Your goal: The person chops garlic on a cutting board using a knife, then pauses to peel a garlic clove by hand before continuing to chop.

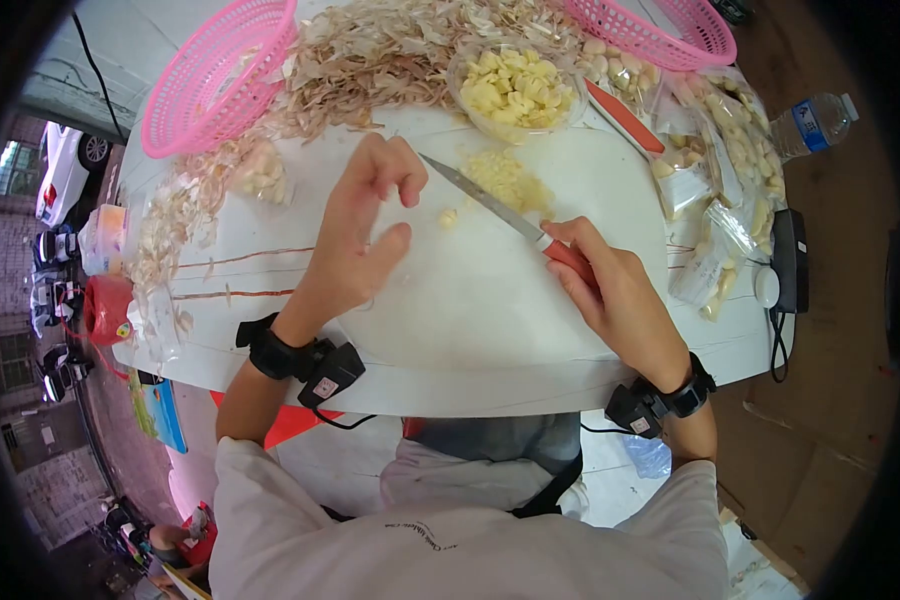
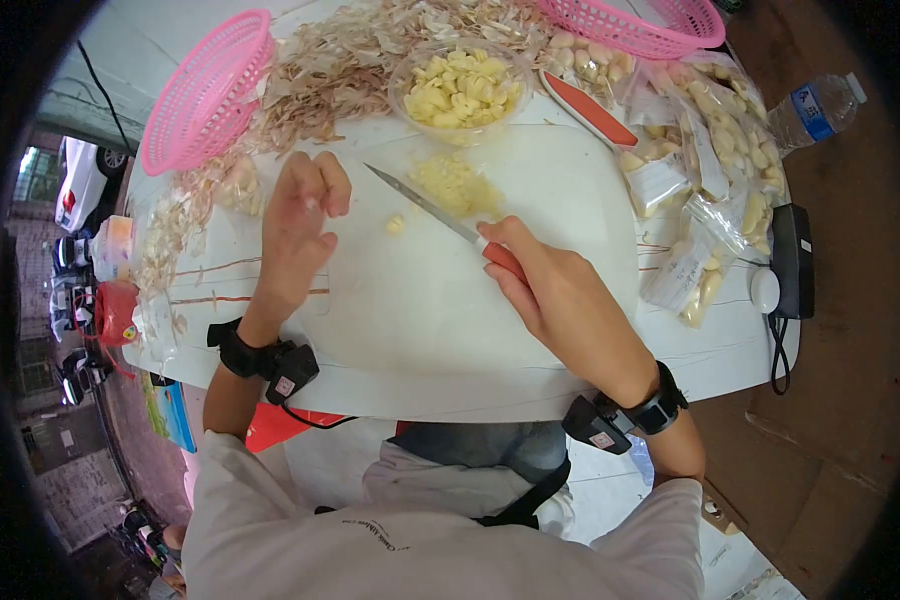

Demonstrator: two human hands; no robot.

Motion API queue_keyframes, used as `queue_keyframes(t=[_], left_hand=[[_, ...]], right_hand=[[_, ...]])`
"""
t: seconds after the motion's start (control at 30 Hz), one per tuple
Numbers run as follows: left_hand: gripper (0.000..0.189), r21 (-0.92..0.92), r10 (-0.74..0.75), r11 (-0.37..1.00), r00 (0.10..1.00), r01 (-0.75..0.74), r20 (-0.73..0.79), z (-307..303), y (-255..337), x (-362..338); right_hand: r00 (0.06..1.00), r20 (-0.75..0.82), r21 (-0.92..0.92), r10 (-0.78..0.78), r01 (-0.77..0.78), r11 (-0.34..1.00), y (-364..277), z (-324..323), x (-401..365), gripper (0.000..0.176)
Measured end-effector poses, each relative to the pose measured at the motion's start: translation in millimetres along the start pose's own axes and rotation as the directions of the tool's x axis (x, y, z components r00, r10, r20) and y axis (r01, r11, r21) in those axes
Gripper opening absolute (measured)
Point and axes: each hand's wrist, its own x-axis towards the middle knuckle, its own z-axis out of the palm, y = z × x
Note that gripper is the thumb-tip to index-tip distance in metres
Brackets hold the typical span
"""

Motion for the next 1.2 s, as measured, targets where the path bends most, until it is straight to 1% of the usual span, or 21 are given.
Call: queue_keyframes(t=[0.03,0.07,0.1,0.17,0.2,0.23,0.27,0.3,0.37,0.4,0.47,0.6,0.67,0.7,0.77,1.0,1.07,1.1,1.17,1.2], left_hand=[[0.027,0.359,0.078,0.927,0.992,-0.109,0.100,-2.2,7.2,2.0],[0.025,0.655,0.111,0.719,0.969,-0.232,0.221,-3.3,12.1,3.0],[0.025,0.657,0.110,0.717,0.969,-0.231,0.221,-1.9,13.9,2.5],[0.024,0.393,0.104,0.913,0.994,-0.111,0.039,3.9,16.4,0.4],[0.024,0.397,0.104,0.911,0.994,-0.111,0.039,4.6,15.9,0.9],[0.025,-0.001,0.037,0.999,0.999,-0.037,0.025,4.5,14.0,2.0],[0.027,-0.400,-0.030,0.915,0.999,0.043,0.038,3.4,11.9,2.9],[0.027,-0.398,-0.029,0.916,0.999,0.041,0.036,1.2,9.9,3.4],[0.028,-0.615,-0.210,0.755,0.973,0.227,0.101,-3.7,5.3,3.6],[0.028,-0.613,-0.208,0.758,0.974,0.222,0.095,-5.2,3.1,3.4],[0.028,-0.635,-0.264,0.733,0.962,0.245,0.067,-6.3,-1.6,2.8],[0.028,-0.584,-0.233,0.780,0.970,0.226,0.065,-8.6,-7.9,0.2],[0.029,-0.552,-0.215,0.810,0.976,0.200,0.038,-7.2,-8.9,-0.8],[0.029,-0.552,-0.214,0.809,0.976,0.201,0.040,-7.2,-9.5,-1.1],[0.028,-0.490,-0.215,0.846,0.976,0.209,0.045,-7.6,-10.3,-1.4],[0.029,-0.436,-0.216,0.867,0.971,0.241,0.107,-4.2,-6.8,-1.1],[0.030,-0.348,-0.221,0.908,0.973,0.232,0.073,-2.8,-7.8,-1.5],[0.030,-0.348,-0.221,0.908,0.972,0.233,0.073,-3.6,-9.0,-1.7],[0.031,-0.236,-0.141,0.959,0.986,0.159,0.091,-6.4,-12.3,-2.6],[0.031,-0.235,-0.140,0.959,0.986,0.158,0.091,-7.2,-12.9,-3.0]], right_hand=[[1.000,-0.001,-0.004,-0.029,0.029,1.000,0.6,0.2,-0.1,0.029],[0.998,-0.003,-0.007,-0.058,0.058,0.998,0.9,0.4,-0.2,0.029],[0.998,-0.003,-0.005,-0.060,0.060,0.998,0.6,0.2,-0.2,0.029],[1.000,0.004,-0.010,-0.029,0.029,1.000,-1.3,-0.5,-0.3,0.029],[0.999,0.004,-0.007,-0.033,0.033,0.999,-1.9,-0.5,-0.1,0.029],[1.000,0.009,-0.002,-0.013,0.013,1.000,-2.4,-0.6,0.0,0.029],[1.000,0.015,0.001,0.007,-0.007,1.000,-2.5,-0.9,0.2,0.029],[1.000,0.016,0.002,0.004,-0.004,1.000,-1.8,-0.7,0.1,0.029],[1.000,0.000,0.011,-0.012,0.012,1.000,0.0,0.3,0.2,0.029],[1.000,0.003,0.012,-0.018,0.018,1.000,-0.1,0.2,0.4,0.029],[1.000,0.003,0.015,0.000,0.000,1.000,-0.4,0.2,0.3,0.028],[1.000,0.005,0.011,0.006,-0.006,1.000,-1.6,-0.3,0.2,0.027],[1.000,0.010,0.007,0.011,-0.011,1.000,-2.1,-0.9,0.3,0.027],[1.000,0.009,0.006,0.012,-0.012,1.000,-2.2,-1.0,0.2,0.027],[1.000,0.006,0.012,0.007,-0.007,1.000,-2.0,-0.8,0.0,0.027],[1.000,0.009,0.009,-0.010,0.010,1.000,-0.2,-0.4,0.0,0.026],[1.000,0.014,0.003,-0.008,0.008,1.000,0.1,-0.4,0.0,0.027],[1.000,0.014,0.003,-0.007,0.007,1.000,0.1,-0.4,-0.1,0.027],[1.000,0.010,0.010,-0.010,0.009,1.000,0.1,-0.2,0.0,0.027],[1.000,0.010,0.010,-0.010,0.010,1.000,0.4,-0.2,0.0,0.027]])
